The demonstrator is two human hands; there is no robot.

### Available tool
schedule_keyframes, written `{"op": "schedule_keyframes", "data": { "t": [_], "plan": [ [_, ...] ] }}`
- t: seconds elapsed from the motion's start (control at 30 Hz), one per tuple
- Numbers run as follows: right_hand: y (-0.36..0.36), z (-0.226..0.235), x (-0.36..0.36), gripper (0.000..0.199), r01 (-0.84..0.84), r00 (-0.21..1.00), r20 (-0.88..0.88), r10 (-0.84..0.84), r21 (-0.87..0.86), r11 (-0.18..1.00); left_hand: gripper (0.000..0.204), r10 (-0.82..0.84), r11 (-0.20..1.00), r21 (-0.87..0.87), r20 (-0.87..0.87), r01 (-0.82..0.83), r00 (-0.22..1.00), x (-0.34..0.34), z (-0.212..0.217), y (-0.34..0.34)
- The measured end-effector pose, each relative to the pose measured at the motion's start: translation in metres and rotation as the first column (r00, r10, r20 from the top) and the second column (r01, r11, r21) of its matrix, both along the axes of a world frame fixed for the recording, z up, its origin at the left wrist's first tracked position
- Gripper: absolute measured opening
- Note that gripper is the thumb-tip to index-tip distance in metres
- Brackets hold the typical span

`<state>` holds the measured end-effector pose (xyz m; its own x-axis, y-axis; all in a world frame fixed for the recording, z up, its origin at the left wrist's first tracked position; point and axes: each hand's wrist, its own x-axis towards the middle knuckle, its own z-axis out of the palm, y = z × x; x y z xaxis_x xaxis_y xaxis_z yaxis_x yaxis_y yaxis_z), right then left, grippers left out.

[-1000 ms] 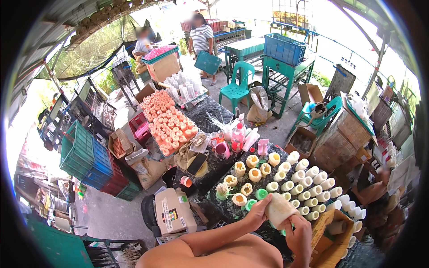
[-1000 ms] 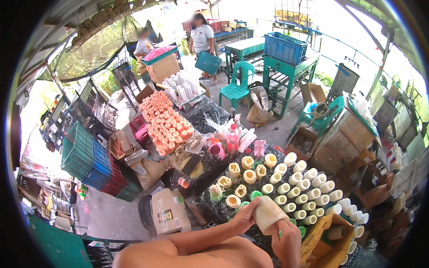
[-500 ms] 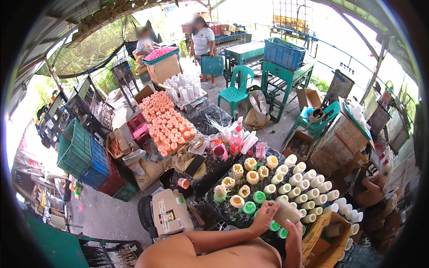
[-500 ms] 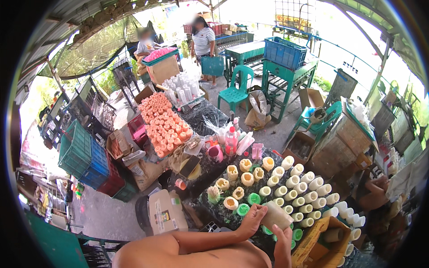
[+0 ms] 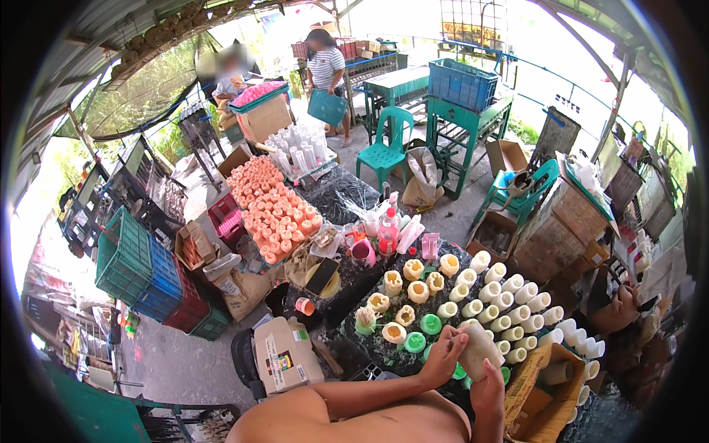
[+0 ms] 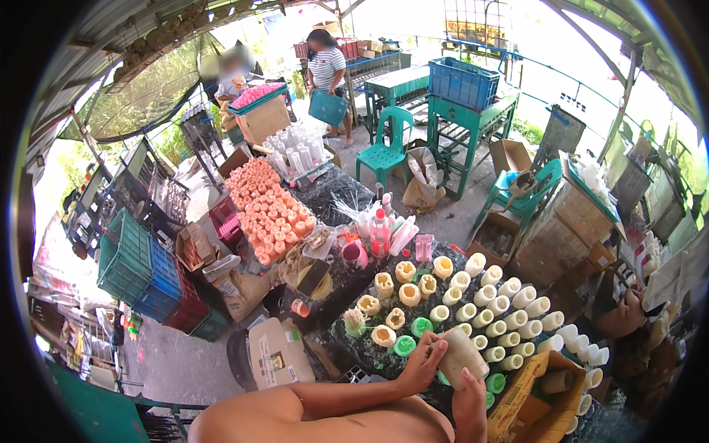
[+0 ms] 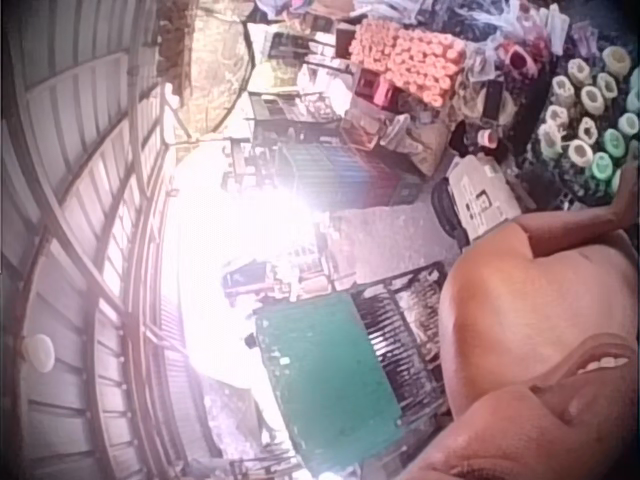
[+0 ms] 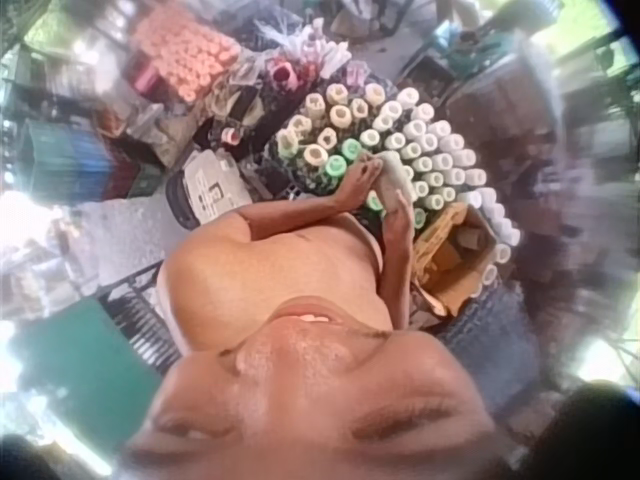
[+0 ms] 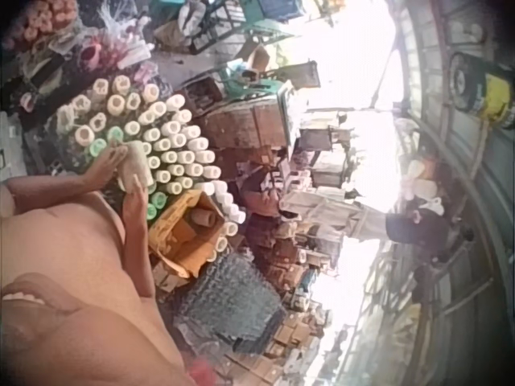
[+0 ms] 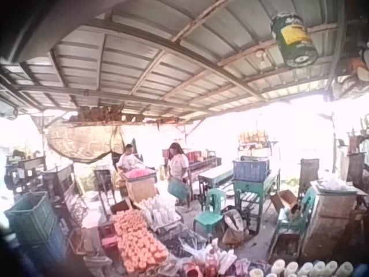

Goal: The person picks up white cylindrical candle molds, inserts wicks, and places them on a tray. They then pick green wick holders from a box and insert them into the molds. The person works in a workshop with other people visible in the background.

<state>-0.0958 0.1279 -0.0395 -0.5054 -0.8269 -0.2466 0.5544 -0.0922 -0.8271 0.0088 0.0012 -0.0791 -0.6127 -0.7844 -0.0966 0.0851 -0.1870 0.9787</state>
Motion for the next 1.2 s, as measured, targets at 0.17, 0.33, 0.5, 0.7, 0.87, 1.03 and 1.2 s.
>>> {"op": "schedule_keyframes", "data": {
  "t": [0.17,0.33,0.5,0.7,0.87,1.03,1.2],
  "plan": [
    [-0.009,0.038,0.02,0.053,0.119,0.993,-0.019,-0.118,0.033,0.992,0.035,0.016,0.993,0.115,-0.204,0.008,0.979,-0.007,0.004,0.007],
    [-0.007,0.038,0.02,0.05,0.179,0.983,-0.032,-0.178,0.036,0.983,0.029,-0.059,0.989,0.116,-0.241,0.089,0.969,-0.01,0.006,0.005],
    [-0.004,0.043,0.028,0.048,0.236,0.972,-0.031,-0.235,0.056,0.97,0.024,-0.102,0.981,0.129,-0.303,0.147,0.948,-0.012,0.007,0.008],
    [0.003,0.023,0.018,0.05,0.211,0.976,0.048,-0.212,0.012,0.977,0.023,-0.126,0.99,0.036,-0.263,0.14,0.957,-0.013,0.016,0.008],
    [0.004,0.024,0.019,0.053,0.2,0.978,0.06,-0.201,0.026,0.979,0.025,-0.122,0.988,0.056,-0.281,0.143,0.952,-0.016,0.018,0.005],
    [0.003,0.036,0.017,0.057,0.114,0.991,-0.081,-0.108,0.079,0.99,0.031,-0.048,0.986,0.141,-0.254,0.086,0.966,-0.016,0.008,0.008],
    [0.001,0.038,0.015,0.062,-0.012,0.981,-0.191,0.039,0.142,0.99,0.036,-0.032,0.979,0.193,-0.152,0.062,0.988,-0.01,0.0,0.005]
  ]
}}
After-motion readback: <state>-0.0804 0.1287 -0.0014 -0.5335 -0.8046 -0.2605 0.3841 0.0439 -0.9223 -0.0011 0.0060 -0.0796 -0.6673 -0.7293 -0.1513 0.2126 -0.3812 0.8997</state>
